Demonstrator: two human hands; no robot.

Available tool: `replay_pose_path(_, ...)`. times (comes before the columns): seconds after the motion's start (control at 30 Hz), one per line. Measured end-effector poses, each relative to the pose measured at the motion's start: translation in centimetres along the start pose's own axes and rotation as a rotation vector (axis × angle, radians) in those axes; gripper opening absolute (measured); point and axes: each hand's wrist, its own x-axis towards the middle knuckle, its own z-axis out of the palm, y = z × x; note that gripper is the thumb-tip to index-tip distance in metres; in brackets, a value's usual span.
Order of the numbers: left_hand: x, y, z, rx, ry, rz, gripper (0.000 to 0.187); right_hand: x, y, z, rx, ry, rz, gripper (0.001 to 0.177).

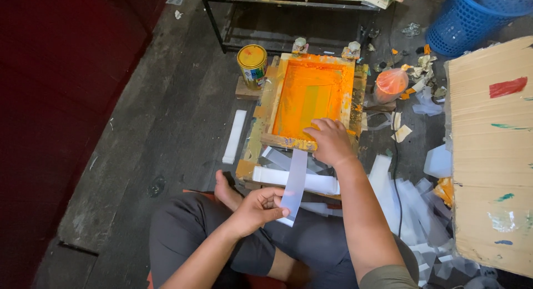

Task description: The person sits on the floor and uses a squeegee to spread orange ink across a screen printing frame. They then pick up a white strip of material, inspect it, and place it back down.

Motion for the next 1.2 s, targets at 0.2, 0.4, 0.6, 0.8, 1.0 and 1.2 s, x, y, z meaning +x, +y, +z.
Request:
replay_pose_path(0.2, -0.1, 0.0, 0.0, 0.009, -0.015, -0.018, 0.044, -0.2, -0.1, -0.1, 0.008, 0.022, -0.003, 0.071)
replay_pose_path(0.4, -0.2, -0.4, -0.1, 0.009, -0.030, -0.004, 0.043, -0.4, -0.3, -0.7, 0.003, 0.058, -0.007, 0.065)
replay_pose_path(0.6, -0.2, -0.4, 0.0, 0.017, -0.033, -0.020, 0.038, -0.9, 0.0, -1.4, 0.004, 0.141, -0.044, 0.060)
replay_pose_path(0.8, -0.1, 0.1, 0.0, 0.019, -0.051, -0.011, 0.042, -1.3, 0.0, -2.7, -0.035, 0.266, -0.056, 0.055)
replay_pose_path(1.0, 1.1, -0.6, -0.2, 0.011, 0.039, 0.028, 0.042, -2.4, -0.4, -4.4, 0.059, 0.492, -0.062, 0.042)
replay_pose_path(1.2, 4.3, 0.8, -0.7, 0.058, 0.059, 0.062, 0.045, -2.2, -1.0, -5.8, -0.031, 0.837, -0.041, 0.015)
